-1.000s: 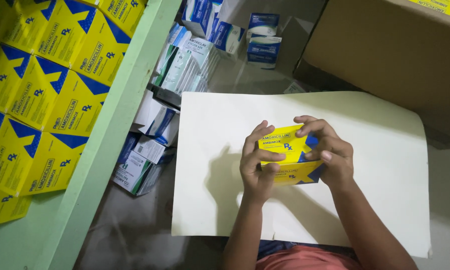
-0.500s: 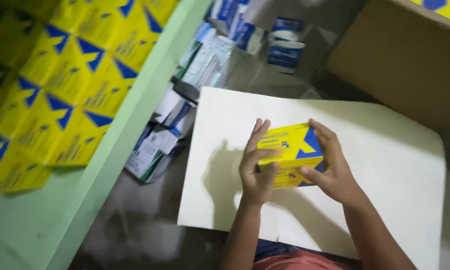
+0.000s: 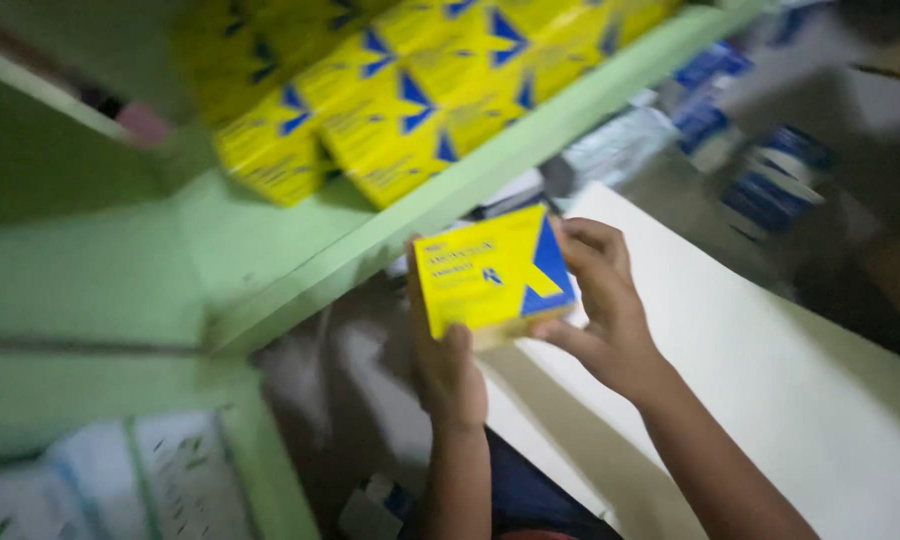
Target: Organizing and stocking boxes of antibiotic medicine on shelves in a storage area.
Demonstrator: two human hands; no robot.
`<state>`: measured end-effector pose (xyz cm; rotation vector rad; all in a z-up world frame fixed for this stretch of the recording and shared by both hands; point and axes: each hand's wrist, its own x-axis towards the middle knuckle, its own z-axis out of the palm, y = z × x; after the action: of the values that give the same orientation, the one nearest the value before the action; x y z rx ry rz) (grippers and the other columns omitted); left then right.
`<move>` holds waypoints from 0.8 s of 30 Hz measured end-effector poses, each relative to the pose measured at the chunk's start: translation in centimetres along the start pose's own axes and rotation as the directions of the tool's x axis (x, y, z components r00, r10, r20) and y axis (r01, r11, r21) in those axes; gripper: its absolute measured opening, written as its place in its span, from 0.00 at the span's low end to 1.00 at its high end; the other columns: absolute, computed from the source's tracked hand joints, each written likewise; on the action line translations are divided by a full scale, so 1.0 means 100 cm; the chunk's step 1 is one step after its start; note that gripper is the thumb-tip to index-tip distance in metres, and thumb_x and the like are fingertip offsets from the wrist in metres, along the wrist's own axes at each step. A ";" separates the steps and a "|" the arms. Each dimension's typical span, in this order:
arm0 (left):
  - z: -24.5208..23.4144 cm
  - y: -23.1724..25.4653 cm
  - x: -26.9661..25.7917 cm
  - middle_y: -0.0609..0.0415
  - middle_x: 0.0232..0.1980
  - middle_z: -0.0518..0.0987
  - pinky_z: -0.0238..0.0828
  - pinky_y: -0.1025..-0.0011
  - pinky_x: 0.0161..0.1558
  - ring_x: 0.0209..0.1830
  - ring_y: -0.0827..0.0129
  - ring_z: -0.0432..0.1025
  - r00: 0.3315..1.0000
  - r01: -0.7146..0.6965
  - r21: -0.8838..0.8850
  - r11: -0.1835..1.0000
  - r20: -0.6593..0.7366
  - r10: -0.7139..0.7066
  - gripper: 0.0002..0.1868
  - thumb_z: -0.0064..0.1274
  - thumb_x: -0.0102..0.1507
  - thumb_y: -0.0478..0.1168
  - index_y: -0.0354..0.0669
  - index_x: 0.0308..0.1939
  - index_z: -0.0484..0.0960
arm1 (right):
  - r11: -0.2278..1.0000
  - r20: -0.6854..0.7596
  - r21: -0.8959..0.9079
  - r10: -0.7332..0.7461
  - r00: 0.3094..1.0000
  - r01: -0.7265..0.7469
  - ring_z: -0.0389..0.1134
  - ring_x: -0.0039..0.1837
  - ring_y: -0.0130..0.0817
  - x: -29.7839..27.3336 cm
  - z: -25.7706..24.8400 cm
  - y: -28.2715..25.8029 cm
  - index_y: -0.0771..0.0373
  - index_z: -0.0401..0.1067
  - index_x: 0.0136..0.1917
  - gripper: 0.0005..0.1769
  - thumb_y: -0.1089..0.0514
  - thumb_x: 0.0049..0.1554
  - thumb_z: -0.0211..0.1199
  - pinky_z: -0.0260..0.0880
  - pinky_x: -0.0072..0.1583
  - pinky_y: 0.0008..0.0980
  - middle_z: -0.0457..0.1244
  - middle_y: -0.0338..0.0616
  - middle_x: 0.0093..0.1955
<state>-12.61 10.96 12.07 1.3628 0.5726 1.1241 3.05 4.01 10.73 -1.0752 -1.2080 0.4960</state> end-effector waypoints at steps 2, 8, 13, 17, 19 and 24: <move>-0.017 0.017 0.013 0.42 0.86 0.51 0.53 0.56 0.79 0.84 0.54 0.53 0.987 -0.076 0.045 0.996 -0.137 0.082 0.59 0.49 0.65 0.72 0.37 0.84 0.43 | 0.999 0.037 -0.034 -0.009 0.999 0.010 0.57 0.80 0.44 0.020 0.025 -0.003 0.65 0.60 0.79 0.46 0.48 0.55 0.73 0.61 0.79 0.45 0.51 0.55 0.76; -0.072 0.030 0.039 0.40 0.85 0.51 0.49 0.55 0.80 0.84 0.52 0.52 0.920 -0.182 0.196 0.963 -0.311 0.237 0.56 0.49 0.67 0.71 0.37 0.83 0.45 | 0.992 0.152 -0.113 0.068 0.986 -0.051 0.65 0.72 0.42 0.069 0.089 -0.013 0.65 0.61 0.75 0.39 0.58 0.54 0.72 0.69 0.70 0.39 0.61 0.51 0.70; -0.120 0.007 0.053 0.37 0.81 0.52 0.50 0.57 0.80 0.81 0.49 0.54 0.839 -0.147 0.678 0.720 -0.300 0.454 0.51 0.36 0.71 0.71 0.37 0.85 0.51 | 0.995 0.196 0.096 -0.036 0.980 0.017 0.61 0.77 0.45 0.090 0.117 0.009 0.66 0.55 0.76 0.31 0.66 0.64 0.63 0.66 0.75 0.42 0.59 0.52 0.73; -0.129 0.014 0.054 0.38 0.78 0.57 0.52 0.57 0.78 0.80 0.49 0.56 0.877 -0.224 0.547 0.807 -0.249 0.412 0.41 0.41 0.75 0.61 0.35 0.82 0.56 | 0.996 0.167 -0.064 -0.050 0.985 0.061 0.67 0.69 0.42 0.100 0.119 -0.004 0.65 0.62 0.73 0.30 0.66 0.61 0.67 0.73 0.69 0.40 0.61 0.53 0.68; -0.124 0.028 0.050 0.40 0.75 0.65 0.55 0.59 0.75 0.76 0.53 0.61 0.907 -0.151 0.598 0.788 -0.233 0.350 0.32 0.45 0.74 0.47 0.33 0.78 0.60 | 0.972 0.125 -0.232 -0.016 0.992 0.045 0.71 0.62 0.39 0.105 0.120 -0.011 0.62 0.66 0.71 0.31 0.66 0.56 0.71 0.77 0.60 0.37 0.63 0.51 0.61; -0.132 0.030 0.067 0.44 0.68 0.73 0.65 0.67 0.68 0.67 0.63 0.70 0.955 -0.076 0.362 0.929 -0.241 0.172 0.29 0.44 0.72 0.37 0.33 0.77 0.59 | 0.962 0.100 -0.256 -0.069 0.993 0.093 0.71 0.59 0.42 0.119 0.133 -0.016 0.63 0.63 0.74 0.33 0.69 0.57 0.68 0.77 0.58 0.37 0.63 0.52 0.59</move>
<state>-22.19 22.47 14.24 1.5777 0.9293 1.3708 -5.55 18.11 17.78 -1.2304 -1.4197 0.3304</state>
